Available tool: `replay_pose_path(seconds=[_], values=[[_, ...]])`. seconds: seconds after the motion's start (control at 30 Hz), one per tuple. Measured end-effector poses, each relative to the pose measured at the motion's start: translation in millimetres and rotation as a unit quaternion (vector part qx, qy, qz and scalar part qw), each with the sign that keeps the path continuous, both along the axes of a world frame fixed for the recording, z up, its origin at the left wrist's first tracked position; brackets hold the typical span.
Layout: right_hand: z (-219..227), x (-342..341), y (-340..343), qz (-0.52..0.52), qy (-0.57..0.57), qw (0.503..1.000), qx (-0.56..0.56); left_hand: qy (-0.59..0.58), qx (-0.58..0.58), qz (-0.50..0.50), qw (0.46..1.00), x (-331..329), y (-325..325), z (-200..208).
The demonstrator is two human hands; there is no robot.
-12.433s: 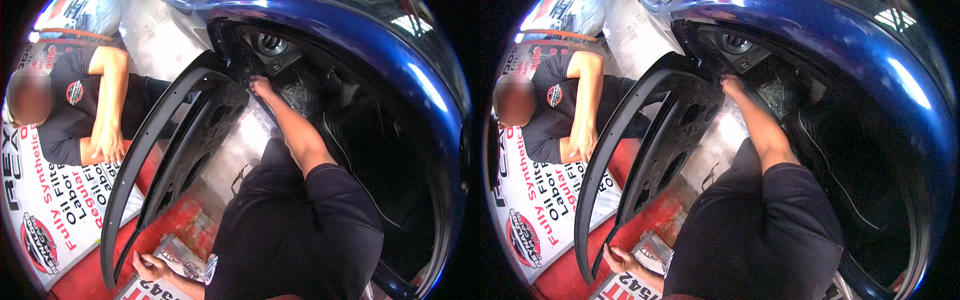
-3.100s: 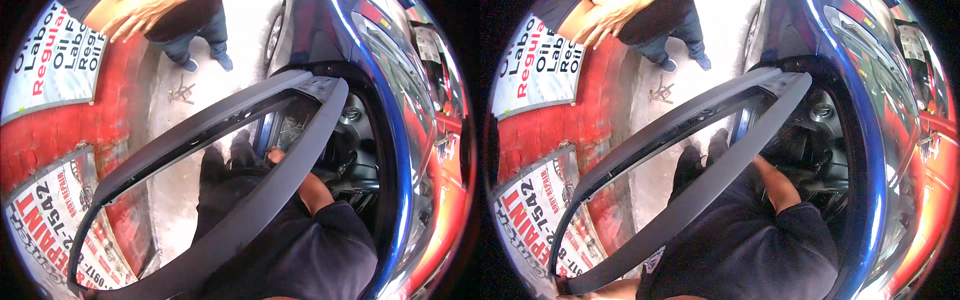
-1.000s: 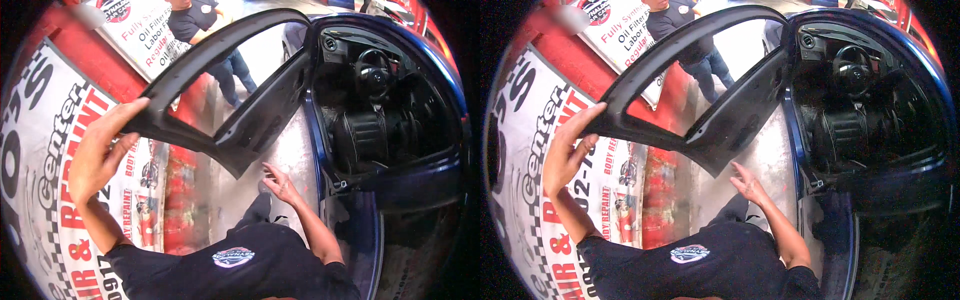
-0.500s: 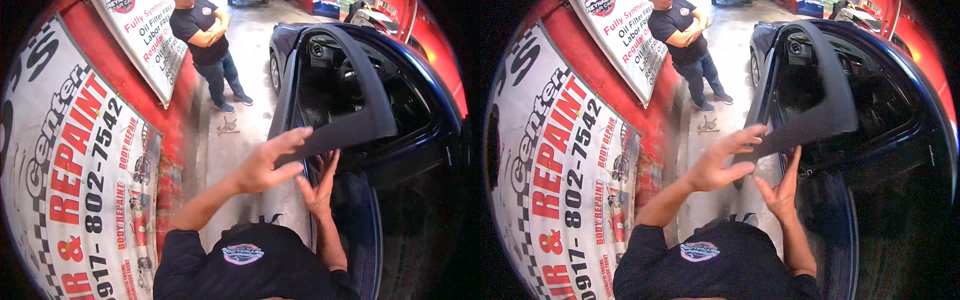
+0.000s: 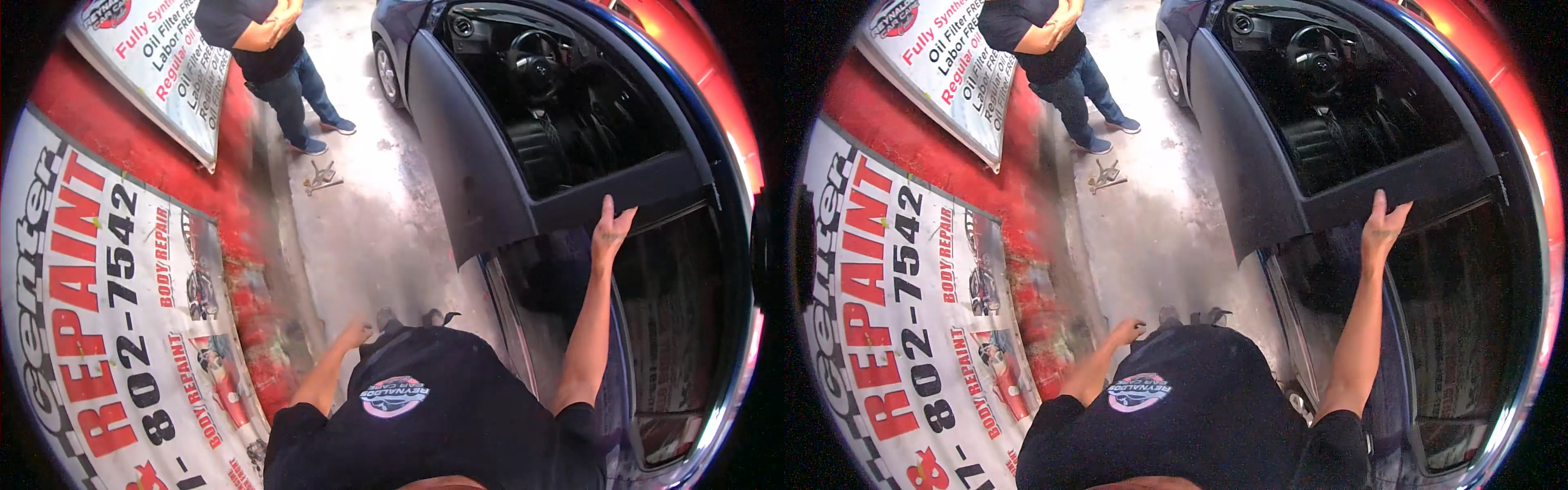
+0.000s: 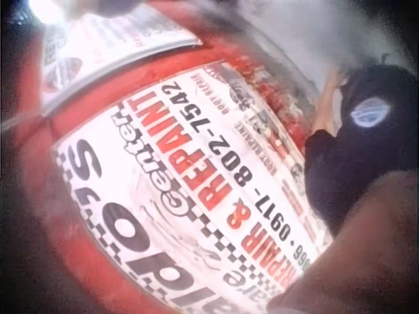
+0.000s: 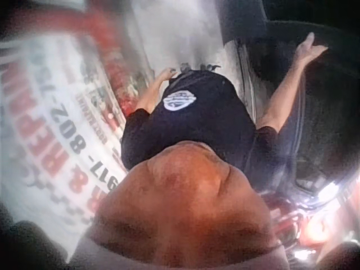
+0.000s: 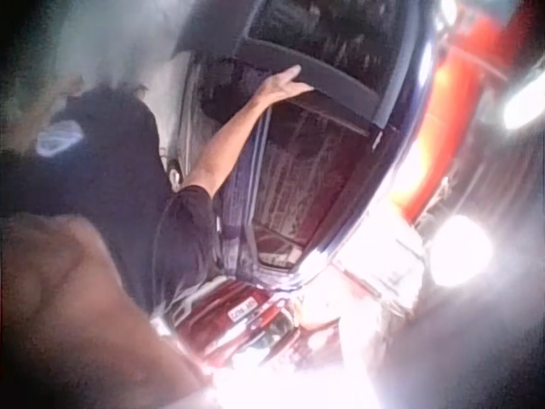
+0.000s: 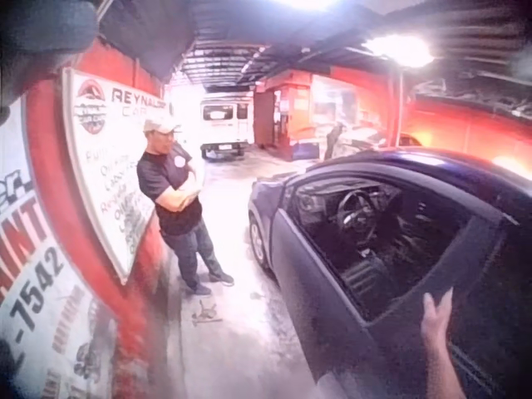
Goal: Applying a black vinyl wrap panel to the exterior trim of a car door.
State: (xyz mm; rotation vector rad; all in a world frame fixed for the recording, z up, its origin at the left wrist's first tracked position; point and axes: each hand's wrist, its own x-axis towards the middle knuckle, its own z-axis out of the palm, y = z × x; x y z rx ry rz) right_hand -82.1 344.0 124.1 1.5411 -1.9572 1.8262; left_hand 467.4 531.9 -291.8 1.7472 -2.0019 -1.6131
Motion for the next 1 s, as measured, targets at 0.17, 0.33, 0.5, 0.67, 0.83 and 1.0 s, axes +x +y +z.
replay_pose_path(seconds=[0.17,0.33,0.5,0.67,0.83,1.0], values=[[5,-75,-21,-0.033,0.054,0.998,0.026,0.001,0.075,0.122,0.990,52,43,-87],[6,-104,-23,0.008,0.013,0.997,0.076,0.253,0.238,0.399,0.849,75,31,-97],[-3,-113,-26,-0.002,0.007,0.998,0.061,0.160,0.183,0.419,0.875,48,6,-62],[-13,-129,-29,-0.034,0.012,0.994,0.107,0.118,0.147,0.396,0.899,19,-1,-43],[-22,-144,-34,-0.039,0.028,0.992,0.118,0.077,0.192,0.375,0.904,7,12,-46],[-24,-143,-33,-0.074,0.115,0.986,0.098,0.098,0.184,0.378,0.902,13,18,-47]])
